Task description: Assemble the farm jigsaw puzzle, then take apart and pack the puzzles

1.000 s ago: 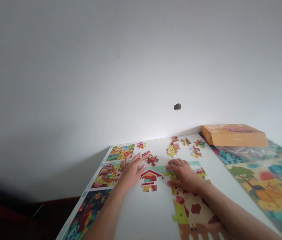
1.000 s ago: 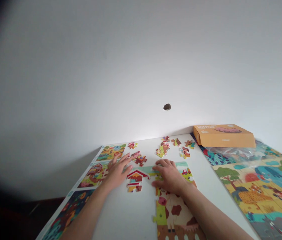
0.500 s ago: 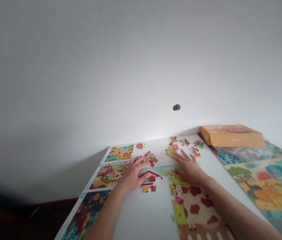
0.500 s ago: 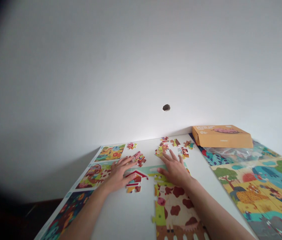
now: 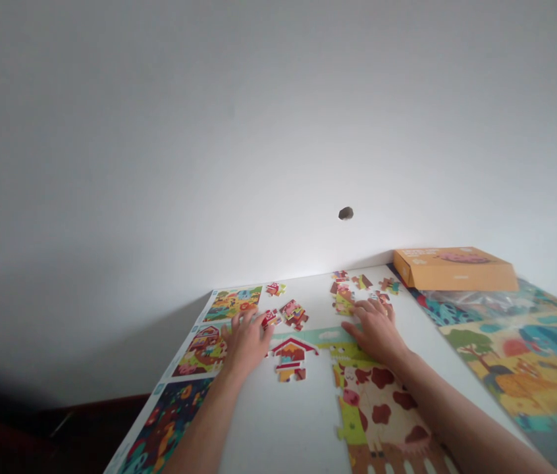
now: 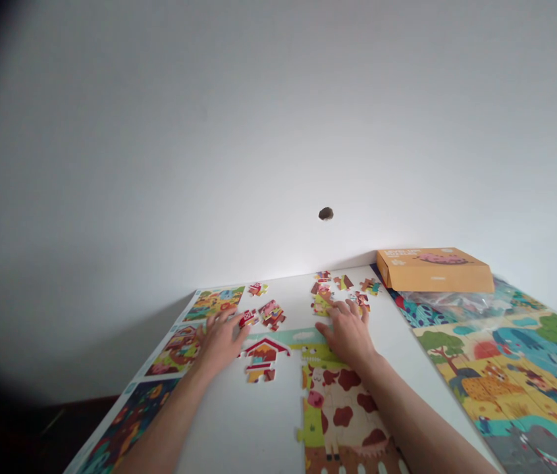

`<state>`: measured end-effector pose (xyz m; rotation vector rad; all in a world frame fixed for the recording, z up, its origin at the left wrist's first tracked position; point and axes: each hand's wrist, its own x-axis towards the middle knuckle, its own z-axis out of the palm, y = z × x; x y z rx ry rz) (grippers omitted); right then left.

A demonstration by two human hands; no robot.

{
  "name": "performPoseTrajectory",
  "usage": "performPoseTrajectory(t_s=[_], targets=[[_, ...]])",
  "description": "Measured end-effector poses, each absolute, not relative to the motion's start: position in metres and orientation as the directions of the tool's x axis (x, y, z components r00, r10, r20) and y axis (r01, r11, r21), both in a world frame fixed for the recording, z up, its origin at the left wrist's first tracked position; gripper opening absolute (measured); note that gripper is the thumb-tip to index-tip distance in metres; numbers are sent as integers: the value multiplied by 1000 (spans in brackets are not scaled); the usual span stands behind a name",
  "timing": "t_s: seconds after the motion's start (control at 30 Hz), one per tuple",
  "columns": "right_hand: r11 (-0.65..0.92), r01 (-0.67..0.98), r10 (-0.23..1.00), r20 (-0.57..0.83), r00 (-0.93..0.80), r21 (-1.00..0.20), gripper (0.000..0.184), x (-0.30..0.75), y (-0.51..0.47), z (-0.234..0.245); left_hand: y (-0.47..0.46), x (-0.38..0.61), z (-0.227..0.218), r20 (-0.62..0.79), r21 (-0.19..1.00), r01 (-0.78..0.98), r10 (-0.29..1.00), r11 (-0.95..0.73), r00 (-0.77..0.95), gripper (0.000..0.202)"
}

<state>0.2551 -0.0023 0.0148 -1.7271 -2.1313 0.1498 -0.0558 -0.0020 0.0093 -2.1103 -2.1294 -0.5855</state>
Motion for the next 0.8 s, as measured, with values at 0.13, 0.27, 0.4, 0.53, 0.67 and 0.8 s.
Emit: performPoseTrajectory(t_s=[0.13,0.27,0.4,0.53,0.67,0.8], targets=[[239,908,959,231,-165,-344,39,254,-3,12,0,-59,9,319,250,968,945,-11,-72,29],[237,903,960,228,-161,-359,39,254,-2,9,2,-59,8,327,297,954,942,-27,-75,28],[231,900,961,229,-153,-369,39,254,-2,10,4,-59,7,330,296,954,942,-42,-61,30],[232,898,961,232,-152,-374,39,254,-3,10,6,-58,9,330,298,954,942,-36,-67,37],[223,904,964,219,-149,-366,40,253,-5,14,8,-59,9,355,328,942,933,-69,-55,37],[355,864,928,246,-280,-358,52,252,-14,30,10,-60,7,457,379,901,889,-213,18,36]])
